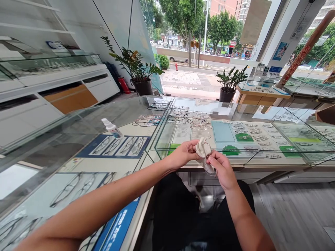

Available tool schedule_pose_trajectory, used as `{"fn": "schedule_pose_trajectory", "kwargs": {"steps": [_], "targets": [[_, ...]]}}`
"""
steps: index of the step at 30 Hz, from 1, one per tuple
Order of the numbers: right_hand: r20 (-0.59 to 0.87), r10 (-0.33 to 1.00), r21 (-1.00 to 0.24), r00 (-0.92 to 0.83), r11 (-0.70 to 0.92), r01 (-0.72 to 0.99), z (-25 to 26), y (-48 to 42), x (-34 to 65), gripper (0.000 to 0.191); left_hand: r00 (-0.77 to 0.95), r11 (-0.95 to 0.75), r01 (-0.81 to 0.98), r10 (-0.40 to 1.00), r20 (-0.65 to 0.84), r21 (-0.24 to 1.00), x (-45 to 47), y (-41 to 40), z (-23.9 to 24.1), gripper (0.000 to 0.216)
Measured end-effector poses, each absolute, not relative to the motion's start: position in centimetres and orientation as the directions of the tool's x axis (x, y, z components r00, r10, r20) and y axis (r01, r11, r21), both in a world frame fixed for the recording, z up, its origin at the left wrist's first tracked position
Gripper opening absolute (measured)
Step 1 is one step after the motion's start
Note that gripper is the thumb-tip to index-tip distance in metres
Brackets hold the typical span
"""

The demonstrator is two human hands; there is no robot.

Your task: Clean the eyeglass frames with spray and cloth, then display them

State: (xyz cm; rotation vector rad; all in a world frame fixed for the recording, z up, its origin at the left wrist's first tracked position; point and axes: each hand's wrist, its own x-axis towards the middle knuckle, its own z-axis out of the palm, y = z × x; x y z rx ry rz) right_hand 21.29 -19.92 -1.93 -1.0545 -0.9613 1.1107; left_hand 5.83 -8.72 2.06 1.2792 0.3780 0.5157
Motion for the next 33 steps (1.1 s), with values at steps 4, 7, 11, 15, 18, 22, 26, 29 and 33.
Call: {"fn": "schedule_pose_trajectory", "kwargs": {"steps": [4, 7, 11, 15, 18, 22, 26, 29, 33], "targets": [[0.069, 0.986, -0.970, 0.150, 0.101, -0.222, -1.8, -19.9, 20.9, 0.039, 0.808, 0.186, -0.154, 0.589, 0.015, 0.970, 5.8, -8.9, 2.2, 0.044], [0.082, 0.991, -0.969, 0.104, 0.104, -0.223, -1.7, -19.9, 20.3, 0.039, 0.780, 0.146, -0.163, 0.625, 0.036, 0.976, 5.8, -9.1, 2.2, 0.043], [0.100, 0.993, -0.964, 0.056, 0.111, -0.241, -1.6, -19.8, 19.6, 0.039, 0.723, 0.076, -0.142, 0.689, 0.051, 0.987, 5.8, -9.2, 2.0, 0.042], [0.110, 0.988, -0.968, 0.105, 0.131, -0.215, -1.8, -19.5, 19.5, 0.037, 0.715, 0.058, -0.148, 0.696, 0.066, 0.987, 5.8, -9.0, 1.7, 0.048], [0.111, 0.980, -0.965, 0.163, 0.146, -0.218, -1.8, -19.3, 20.0, 0.037, 0.732, 0.090, -0.189, 0.677, 0.079, 0.978, 6.0, -8.7, 1.6, 0.049], [0.088, 0.972, -0.960, 0.220, 0.141, -0.242, -1.4, -19.3, 20.5, 0.039, 0.768, 0.186, -0.241, 0.637, 0.070, 0.953, 6.2, -8.6, 1.6, 0.046], [0.090, 0.967, -0.957, 0.240, 0.150, -0.248, -1.3, -19.4, 20.1, 0.040, 0.805, 0.211, -0.236, 0.589, 0.069, 0.948, 6.2, -9.0, 1.9, 0.045], [0.076, 0.973, -0.955, 0.217, 0.134, -0.265, -1.6, -19.4, 19.4, 0.039, 0.781, 0.202, -0.218, 0.623, 0.047, 0.955, 6.1, -9.3, 2.1, 0.047], [0.077, 0.986, -0.950, 0.151, 0.118, -0.289, -2.1, -19.4, 18.6, 0.039, 0.730, 0.149, -0.175, 0.683, 0.027, 0.973, 5.9, -9.6, 2.3, 0.047]]}}
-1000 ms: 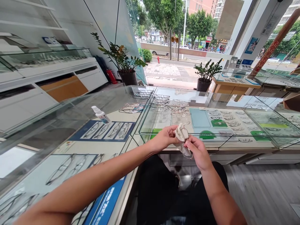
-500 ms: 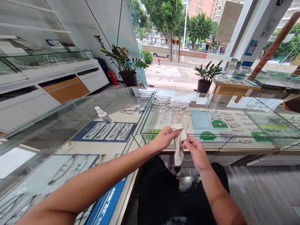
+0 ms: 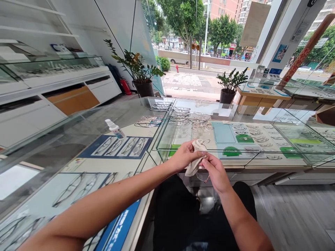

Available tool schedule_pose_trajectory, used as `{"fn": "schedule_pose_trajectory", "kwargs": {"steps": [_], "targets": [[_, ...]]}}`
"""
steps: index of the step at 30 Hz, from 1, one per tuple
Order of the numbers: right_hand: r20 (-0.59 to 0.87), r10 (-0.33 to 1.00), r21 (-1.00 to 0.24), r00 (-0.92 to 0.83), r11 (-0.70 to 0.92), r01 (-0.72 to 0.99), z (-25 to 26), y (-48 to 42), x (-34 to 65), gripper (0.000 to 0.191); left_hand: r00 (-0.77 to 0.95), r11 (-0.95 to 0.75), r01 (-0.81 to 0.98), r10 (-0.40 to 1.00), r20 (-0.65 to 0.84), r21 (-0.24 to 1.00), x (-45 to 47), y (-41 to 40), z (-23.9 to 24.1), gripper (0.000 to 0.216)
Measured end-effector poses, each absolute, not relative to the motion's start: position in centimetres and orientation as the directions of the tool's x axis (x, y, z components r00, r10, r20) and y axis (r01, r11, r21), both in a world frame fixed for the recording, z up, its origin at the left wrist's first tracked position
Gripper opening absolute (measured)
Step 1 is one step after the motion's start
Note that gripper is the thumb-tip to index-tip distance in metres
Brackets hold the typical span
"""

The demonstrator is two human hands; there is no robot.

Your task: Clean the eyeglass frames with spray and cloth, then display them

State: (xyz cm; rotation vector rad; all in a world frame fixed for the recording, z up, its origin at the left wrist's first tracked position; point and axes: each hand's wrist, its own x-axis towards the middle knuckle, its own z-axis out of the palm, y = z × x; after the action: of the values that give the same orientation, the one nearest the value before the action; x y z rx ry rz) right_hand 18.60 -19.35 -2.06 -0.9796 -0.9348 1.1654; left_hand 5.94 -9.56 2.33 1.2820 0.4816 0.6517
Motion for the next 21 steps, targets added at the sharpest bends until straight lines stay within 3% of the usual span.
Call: {"fn": "schedule_pose_trajectory", "kwargs": {"steps": [4, 8, 15, 21], "targets": [[0.087, 0.991, -0.955, 0.106, 0.113, -0.273, -2.1, -19.2, 18.3, 0.039, 0.724, 0.115, -0.158, 0.689, 0.036, 0.981, 5.8, -9.6, 2.2, 0.054], [0.085, 0.983, -0.949, 0.160, 0.129, -0.289, -1.8, -19.0, 18.7, 0.038, 0.746, 0.209, -0.168, 0.666, -0.014, 0.963, 5.9, -9.2, 1.8, 0.059], [0.089, 0.952, -0.932, 0.294, 0.184, -0.313, -1.5, -18.9, 19.5, 0.038, 0.710, 0.377, -0.325, 0.703, -0.040, 0.867, 6.5, -8.7, 1.5, 0.050], [0.083, 0.933, -0.898, 0.351, 0.223, -0.380, -1.3, -19.0, 19.8, 0.037, 0.665, 0.387, -0.394, 0.746, -0.032, 0.834, 6.4, -8.2, 1.4, 0.041]]}}
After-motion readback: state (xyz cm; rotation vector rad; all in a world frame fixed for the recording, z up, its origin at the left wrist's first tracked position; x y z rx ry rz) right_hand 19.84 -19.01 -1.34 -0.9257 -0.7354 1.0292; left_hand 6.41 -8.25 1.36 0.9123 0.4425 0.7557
